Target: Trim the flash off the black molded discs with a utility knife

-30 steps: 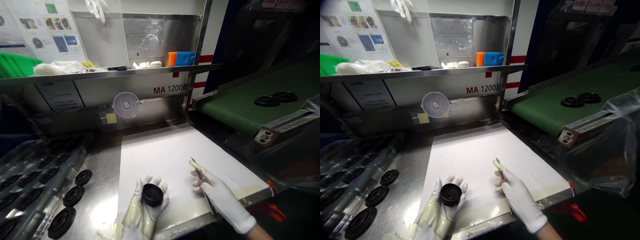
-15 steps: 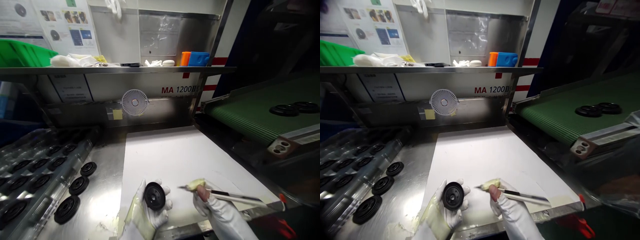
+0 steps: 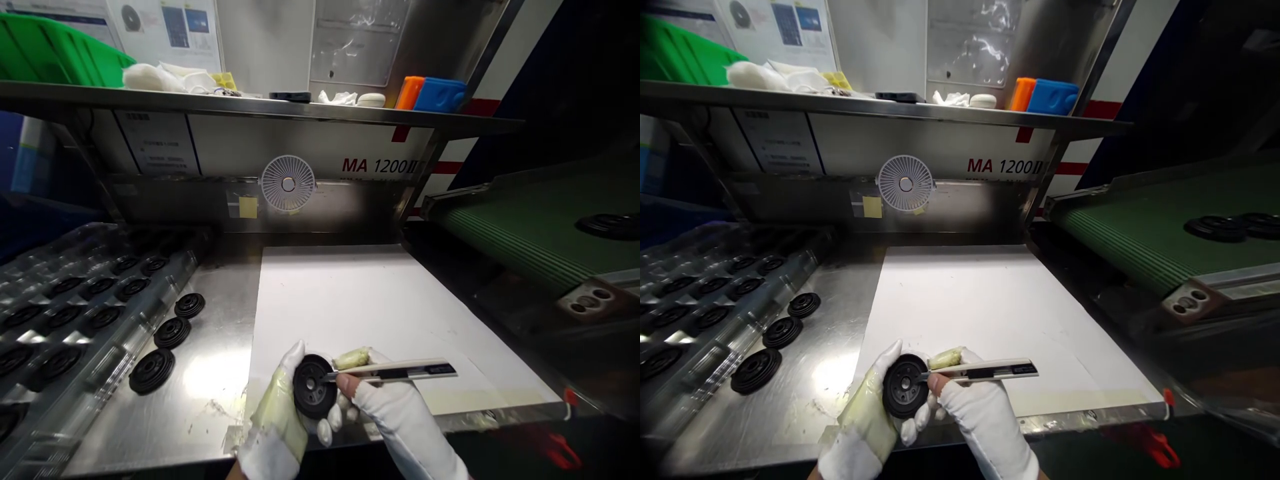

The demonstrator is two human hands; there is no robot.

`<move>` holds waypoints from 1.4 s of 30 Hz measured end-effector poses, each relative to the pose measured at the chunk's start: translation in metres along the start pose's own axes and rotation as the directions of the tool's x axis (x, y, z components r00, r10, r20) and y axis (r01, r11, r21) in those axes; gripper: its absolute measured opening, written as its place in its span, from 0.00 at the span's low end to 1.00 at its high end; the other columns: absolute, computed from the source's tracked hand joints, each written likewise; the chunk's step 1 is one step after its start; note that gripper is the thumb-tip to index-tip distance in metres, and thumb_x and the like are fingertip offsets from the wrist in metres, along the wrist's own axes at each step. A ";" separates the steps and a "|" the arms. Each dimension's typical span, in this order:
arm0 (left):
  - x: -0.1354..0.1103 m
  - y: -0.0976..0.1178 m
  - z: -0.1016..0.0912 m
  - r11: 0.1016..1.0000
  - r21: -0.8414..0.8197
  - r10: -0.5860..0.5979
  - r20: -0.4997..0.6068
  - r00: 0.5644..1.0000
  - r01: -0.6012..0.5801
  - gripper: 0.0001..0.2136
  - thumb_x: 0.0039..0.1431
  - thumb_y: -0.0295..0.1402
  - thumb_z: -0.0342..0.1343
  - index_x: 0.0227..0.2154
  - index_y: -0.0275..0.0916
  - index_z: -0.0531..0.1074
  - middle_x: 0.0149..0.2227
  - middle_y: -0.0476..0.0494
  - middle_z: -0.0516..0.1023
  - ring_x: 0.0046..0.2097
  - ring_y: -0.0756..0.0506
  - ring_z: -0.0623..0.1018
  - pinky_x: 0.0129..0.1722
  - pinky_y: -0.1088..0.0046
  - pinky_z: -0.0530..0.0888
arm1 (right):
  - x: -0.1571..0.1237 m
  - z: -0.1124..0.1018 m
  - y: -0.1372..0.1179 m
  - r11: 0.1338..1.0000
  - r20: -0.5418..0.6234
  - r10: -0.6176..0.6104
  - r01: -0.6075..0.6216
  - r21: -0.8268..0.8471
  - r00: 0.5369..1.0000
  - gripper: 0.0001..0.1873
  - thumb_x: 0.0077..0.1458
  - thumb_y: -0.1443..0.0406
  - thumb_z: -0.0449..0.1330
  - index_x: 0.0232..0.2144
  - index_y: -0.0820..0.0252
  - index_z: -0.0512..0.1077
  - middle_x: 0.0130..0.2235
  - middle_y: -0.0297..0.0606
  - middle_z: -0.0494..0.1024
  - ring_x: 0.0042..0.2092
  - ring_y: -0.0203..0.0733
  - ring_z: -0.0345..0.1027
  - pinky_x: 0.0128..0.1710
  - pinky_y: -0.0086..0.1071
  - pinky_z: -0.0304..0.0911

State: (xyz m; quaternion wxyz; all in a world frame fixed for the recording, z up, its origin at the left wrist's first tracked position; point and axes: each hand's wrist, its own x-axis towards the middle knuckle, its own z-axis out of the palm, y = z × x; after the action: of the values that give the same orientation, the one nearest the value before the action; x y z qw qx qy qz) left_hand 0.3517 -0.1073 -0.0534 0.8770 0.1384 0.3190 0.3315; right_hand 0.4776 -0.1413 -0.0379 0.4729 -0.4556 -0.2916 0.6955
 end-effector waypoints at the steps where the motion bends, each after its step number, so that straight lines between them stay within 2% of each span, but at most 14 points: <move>1: -0.001 0.000 0.001 1.000 0.005 -0.013 0.009 1.000 0.013 0.30 0.52 0.54 0.42 0.23 0.26 0.71 0.16 0.37 0.70 0.16 0.51 0.68 0.11 0.81 0.58 | 0.000 0.001 0.001 1.000 -0.007 -0.005 0.005 0.011 1.000 0.19 0.46 0.56 0.64 0.16 0.65 0.69 0.19 0.39 0.71 0.24 0.42 0.67 0.27 0.35 0.63; 7: -0.006 -0.003 0.007 1.000 -0.019 0.025 -0.030 0.999 -0.025 0.25 0.52 0.50 0.45 0.24 0.29 0.71 0.17 0.40 0.71 0.18 0.50 0.69 0.14 0.79 0.61 | -0.004 0.010 -0.001 0.992 -0.023 -0.027 0.030 0.126 0.999 0.19 0.44 0.56 0.65 0.16 0.63 0.66 0.17 0.34 0.68 0.20 0.40 0.65 0.22 0.33 0.62; 11: -0.009 -0.005 0.012 0.994 -0.029 0.098 -0.077 0.992 -0.101 0.23 0.53 0.50 0.46 0.25 0.31 0.72 0.16 0.42 0.70 0.17 0.50 0.67 0.16 0.76 0.61 | -0.003 0.011 -0.001 0.992 -0.047 -0.109 0.111 0.057 0.993 0.20 0.47 0.55 0.63 0.14 0.62 0.64 0.15 0.33 0.66 0.19 0.39 0.64 0.22 0.33 0.61; 18: -0.011 -0.006 0.017 0.990 0.003 0.143 -0.099 0.985 -0.143 0.26 0.51 0.54 0.44 0.22 0.32 0.71 0.14 0.44 0.69 0.17 0.49 0.67 0.19 0.73 0.63 | -0.002 0.007 0.001 0.988 -0.096 -0.137 0.129 -0.090 0.986 0.21 0.47 0.53 0.62 0.16 0.61 0.63 0.15 0.34 0.68 0.18 0.39 0.64 0.20 0.30 0.59; 22: -0.010 -0.007 0.016 0.989 0.035 0.143 -0.092 0.985 -0.141 0.27 0.50 0.55 0.44 0.15 0.33 0.68 0.13 0.43 0.67 0.17 0.50 0.66 0.19 0.73 0.63 | -0.004 0.010 -0.002 0.984 -0.075 -0.143 0.133 -0.116 0.987 0.23 0.48 0.52 0.61 0.14 0.62 0.63 0.15 0.35 0.68 0.18 0.38 0.66 0.19 0.28 0.57; 27: -0.010 -0.008 0.016 0.988 0.031 0.153 -0.125 0.980 -0.151 0.26 0.49 0.54 0.45 0.21 0.32 0.70 0.13 0.45 0.67 0.18 0.48 0.67 0.22 0.71 0.65 | -0.005 0.013 -0.005 0.988 -0.064 -0.113 0.105 -0.112 0.992 0.23 0.47 0.53 0.62 0.12 0.64 0.65 0.15 0.34 0.68 0.19 0.37 0.66 0.19 0.25 0.58; 30: -0.010 -0.009 0.017 0.987 0.019 0.162 -0.141 0.977 -0.161 0.26 0.50 0.54 0.45 0.19 0.33 0.69 0.13 0.45 0.66 0.18 0.48 0.67 0.22 0.71 0.65 | -0.004 0.013 -0.005 0.995 -0.057 -0.072 0.068 -0.071 0.996 0.22 0.46 0.54 0.63 0.12 0.65 0.67 0.14 0.33 0.67 0.19 0.37 0.67 0.20 0.25 0.59; 33: -0.009 -0.010 0.018 0.986 0.003 0.167 -0.126 0.978 -0.168 0.25 0.50 0.54 0.45 0.17 0.35 0.67 0.12 0.46 0.65 0.17 0.49 0.66 0.21 0.71 0.65 | -0.003 0.010 -0.003 0.998 -0.055 -0.028 0.025 -0.059 0.998 0.22 0.47 0.56 0.62 0.11 0.65 0.67 0.14 0.35 0.69 0.19 0.36 0.66 0.21 0.25 0.60; 36: -0.010 -0.009 0.018 0.988 -0.005 0.154 -0.079 0.985 -0.154 0.25 0.50 0.54 0.45 0.19 0.34 0.68 0.12 0.46 0.65 0.17 0.48 0.66 0.23 0.69 0.66 | -0.002 0.006 -0.001 0.996 -0.033 -0.013 0.010 -0.091 0.999 0.23 0.50 0.56 0.60 0.12 0.67 0.68 0.16 0.39 0.72 0.20 0.35 0.66 0.22 0.24 0.59; 39: -0.011 -0.009 0.018 0.989 -0.010 0.146 -0.063 0.987 -0.147 0.24 0.51 0.53 0.45 0.21 0.34 0.69 0.13 0.46 0.66 0.17 0.48 0.67 0.25 0.69 0.67 | -0.001 0.004 0.001 0.990 -0.008 -0.019 0.018 -0.137 1.000 0.22 0.50 0.56 0.59 0.13 0.67 0.69 0.16 0.40 0.72 0.19 0.33 0.65 0.21 0.23 0.57; 42: -0.010 -0.008 0.017 0.991 -0.015 0.130 -0.044 0.990 -0.131 0.24 0.51 0.53 0.45 0.21 0.34 0.69 0.13 0.46 0.67 0.17 0.48 0.67 0.24 0.69 0.67 | 0.000 0.006 0.003 0.993 -0.031 -0.045 0.041 -0.113 0.999 0.23 0.49 0.54 0.60 0.12 0.66 0.67 0.16 0.39 0.71 0.19 0.35 0.65 0.20 0.24 0.57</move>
State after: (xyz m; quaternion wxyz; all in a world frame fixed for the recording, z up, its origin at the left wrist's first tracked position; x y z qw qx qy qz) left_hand 0.3606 -0.1210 -0.0398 0.8475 0.1439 0.3253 0.3940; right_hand 0.4711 -0.1425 -0.0374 0.4662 -0.4868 -0.3321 0.6599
